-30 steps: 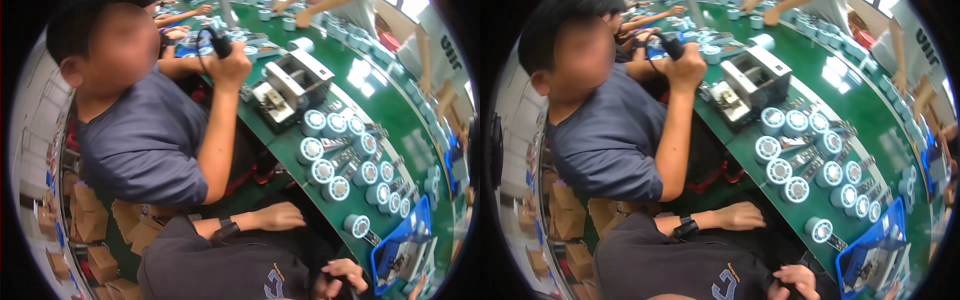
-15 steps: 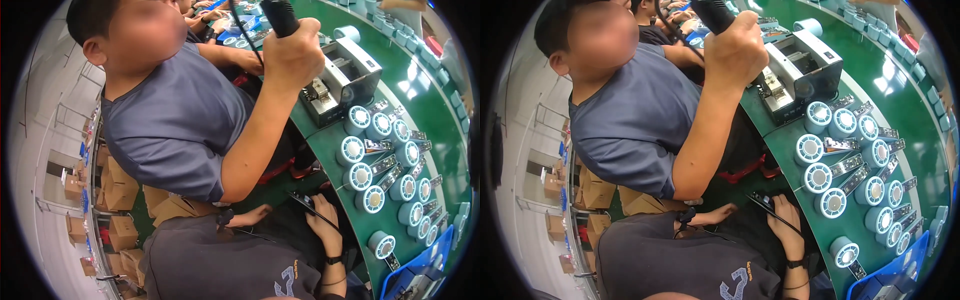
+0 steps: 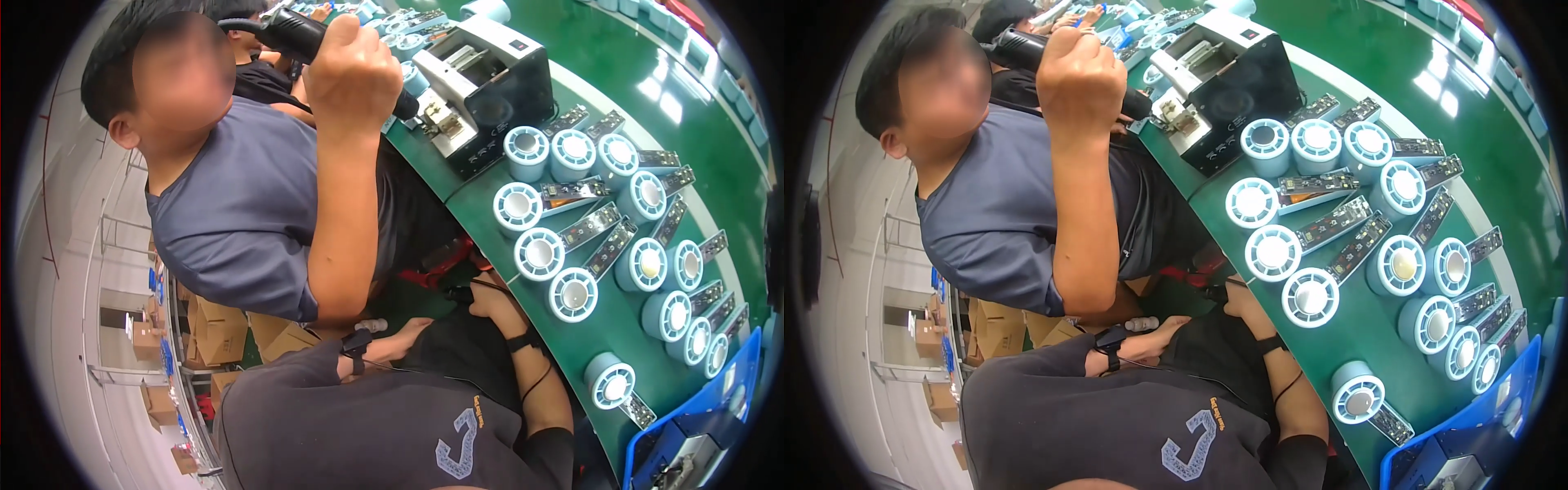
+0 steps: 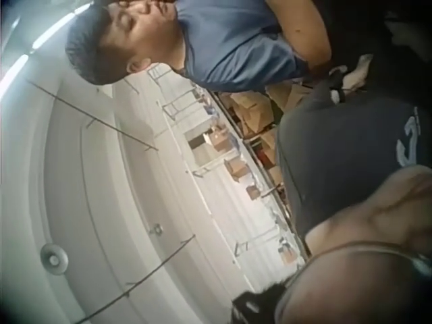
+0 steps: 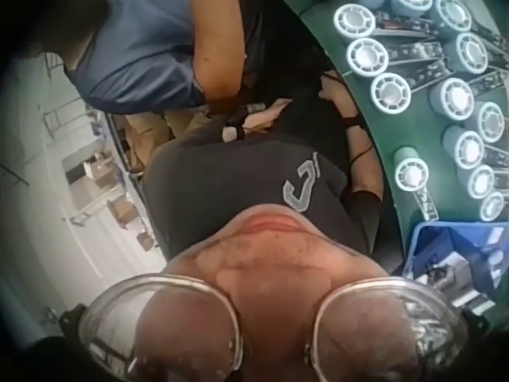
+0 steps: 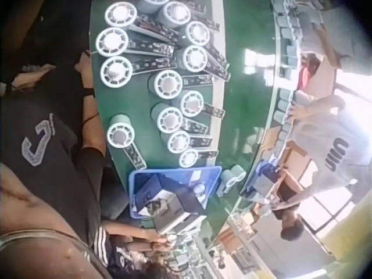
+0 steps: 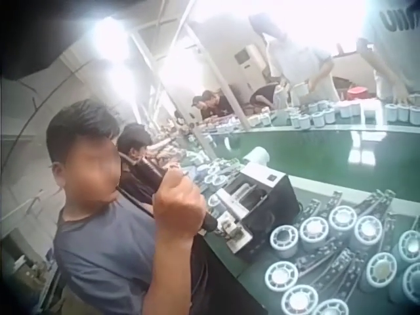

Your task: The person assembles electronic devices by using a power screwdriver to fasten screws into circuit boards and fan components. They pause to refill a screw dispenser from a plastic bag before continuing to secure batteries and boards into the housings.

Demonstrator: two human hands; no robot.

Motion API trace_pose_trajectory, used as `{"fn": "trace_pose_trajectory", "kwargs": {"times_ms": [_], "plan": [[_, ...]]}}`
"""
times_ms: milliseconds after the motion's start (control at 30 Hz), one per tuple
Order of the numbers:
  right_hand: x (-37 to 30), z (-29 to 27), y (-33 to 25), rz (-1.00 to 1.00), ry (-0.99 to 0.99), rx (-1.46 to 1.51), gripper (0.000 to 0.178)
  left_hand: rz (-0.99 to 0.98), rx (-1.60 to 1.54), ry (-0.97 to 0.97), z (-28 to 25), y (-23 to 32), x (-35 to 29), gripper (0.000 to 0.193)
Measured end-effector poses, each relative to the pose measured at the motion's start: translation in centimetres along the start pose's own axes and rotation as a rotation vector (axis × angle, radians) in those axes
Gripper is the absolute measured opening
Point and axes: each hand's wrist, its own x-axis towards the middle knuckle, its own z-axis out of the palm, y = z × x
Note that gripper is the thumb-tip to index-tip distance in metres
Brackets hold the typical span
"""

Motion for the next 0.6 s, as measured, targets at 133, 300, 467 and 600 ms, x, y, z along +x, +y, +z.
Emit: {"fn": "trace_pose_trajectory", "kwargs": {"times_ms": [133, 300, 467, 600], "plan": [[4.6, 4.5, 3.8, 0.053, -0.223, 0.059, 0.045, 0.094, 0.076, 0.016, -0.4, -0.2, 2.6, 0.033], [6.1, 4.7, 6.3, 0.081, -0.387, 0.116, 0.057, 0.135, 0.054, -0.125, -1.6, -0.7, 2.8, 0.034], [6.3, 3.8, 6.9, 0.031, -0.329, 0.149, 0.060, 0.337, 0.503, -0.136, -2.0, -0.3, 0.6, 0.033], [5.6, 3.3, 6.1, -0.041, -0.270, 0.146, 0.063, 0.676, 0.862, 0.109, -0.1, 1.1, -1.8, 0.026]]}}
